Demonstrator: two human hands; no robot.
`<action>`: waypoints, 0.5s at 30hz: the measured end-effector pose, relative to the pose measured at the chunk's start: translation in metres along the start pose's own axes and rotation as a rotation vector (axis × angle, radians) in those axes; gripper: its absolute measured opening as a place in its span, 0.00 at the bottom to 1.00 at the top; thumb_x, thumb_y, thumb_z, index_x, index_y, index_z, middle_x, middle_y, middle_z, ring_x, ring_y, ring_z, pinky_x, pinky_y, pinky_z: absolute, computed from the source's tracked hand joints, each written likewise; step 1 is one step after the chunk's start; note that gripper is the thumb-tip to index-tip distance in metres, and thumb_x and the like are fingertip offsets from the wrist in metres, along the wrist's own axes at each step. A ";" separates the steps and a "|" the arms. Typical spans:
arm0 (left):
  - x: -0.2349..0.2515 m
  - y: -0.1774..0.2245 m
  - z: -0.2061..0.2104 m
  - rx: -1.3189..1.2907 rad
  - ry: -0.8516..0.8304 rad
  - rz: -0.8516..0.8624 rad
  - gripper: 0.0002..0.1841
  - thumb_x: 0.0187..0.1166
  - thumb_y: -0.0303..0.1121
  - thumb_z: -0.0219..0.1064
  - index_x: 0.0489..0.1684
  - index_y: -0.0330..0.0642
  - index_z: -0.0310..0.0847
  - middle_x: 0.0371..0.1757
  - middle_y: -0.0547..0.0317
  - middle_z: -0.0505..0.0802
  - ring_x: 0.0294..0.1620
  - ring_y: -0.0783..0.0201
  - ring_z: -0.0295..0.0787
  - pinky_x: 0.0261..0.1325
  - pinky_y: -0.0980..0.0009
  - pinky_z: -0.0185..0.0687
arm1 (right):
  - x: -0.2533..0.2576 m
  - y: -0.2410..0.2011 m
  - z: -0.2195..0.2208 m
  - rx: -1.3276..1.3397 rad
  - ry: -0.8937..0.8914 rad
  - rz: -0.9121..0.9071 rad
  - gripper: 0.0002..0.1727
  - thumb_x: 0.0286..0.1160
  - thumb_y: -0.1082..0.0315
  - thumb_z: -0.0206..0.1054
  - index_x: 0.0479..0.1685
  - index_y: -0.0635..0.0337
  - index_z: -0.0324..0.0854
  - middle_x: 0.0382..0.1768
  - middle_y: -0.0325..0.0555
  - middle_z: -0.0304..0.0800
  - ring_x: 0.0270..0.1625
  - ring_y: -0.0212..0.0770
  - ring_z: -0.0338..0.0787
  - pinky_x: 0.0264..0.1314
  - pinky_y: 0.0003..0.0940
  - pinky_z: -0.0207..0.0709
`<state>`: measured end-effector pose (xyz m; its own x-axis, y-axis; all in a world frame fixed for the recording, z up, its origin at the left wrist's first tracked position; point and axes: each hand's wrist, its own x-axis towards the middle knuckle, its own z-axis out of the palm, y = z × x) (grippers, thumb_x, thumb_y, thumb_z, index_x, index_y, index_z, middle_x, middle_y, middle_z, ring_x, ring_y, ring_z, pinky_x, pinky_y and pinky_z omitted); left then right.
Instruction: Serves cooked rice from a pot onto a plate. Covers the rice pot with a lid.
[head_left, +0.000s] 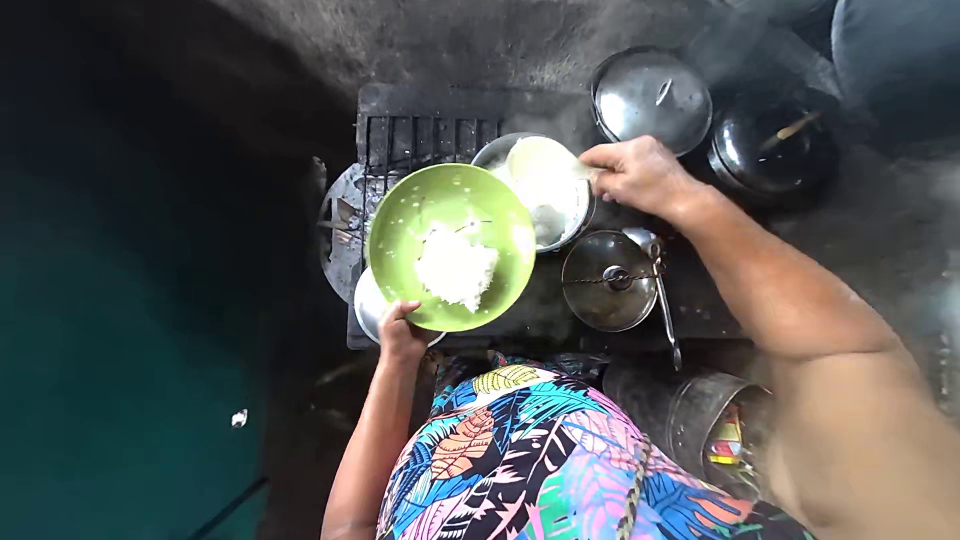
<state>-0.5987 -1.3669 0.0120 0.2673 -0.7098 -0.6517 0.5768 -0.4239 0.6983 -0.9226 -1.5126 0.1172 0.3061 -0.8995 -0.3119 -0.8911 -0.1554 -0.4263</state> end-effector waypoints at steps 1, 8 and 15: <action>-0.002 0.003 -0.013 -0.005 0.017 0.044 0.14 0.72 0.21 0.48 0.49 0.47 0.73 0.36 0.60 0.92 0.35 0.67 0.92 0.37 0.65 0.91 | 0.006 0.003 -0.004 -0.155 -0.046 0.071 0.19 0.83 0.70 0.56 0.65 0.56 0.87 0.52 0.67 0.92 0.56 0.71 0.90 0.58 0.75 0.74; -0.025 0.013 -0.113 -0.038 0.187 0.273 0.14 0.67 0.22 0.46 0.47 0.46 0.69 0.35 0.65 0.93 0.38 0.68 0.94 0.41 0.65 0.92 | 0.055 -0.027 -0.002 -0.693 -0.380 0.382 0.18 0.77 0.64 0.70 0.43 0.78 0.84 0.53 0.79 0.85 0.63 0.77 0.83 0.55 0.76 0.71; -0.050 -0.003 -0.134 -0.188 0.252 0.312 0.14 0.66 0.23 0.45 0.41 0.46 0.74 0.35 0.62 0.95 0.39 0.65 0.95 0.42 0.63 0.93 | 0.113 -0.027 0.031 -1.054 -0.632 0.304 0.17 0.76 0.66 0.68 0.46 0.79 0.81 0.48 0.73 0.84 0.56 0.70 0.86 0.49 0.67 0.74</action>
<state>-0.5108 -1.2552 0.0024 0.6177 -0.6183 -0.4860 0.5626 -0.0844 0.8224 -0.8540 -1.5975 0.0674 -0.1100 -0.6496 -0.7523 -0.6981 -0.4883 0.5237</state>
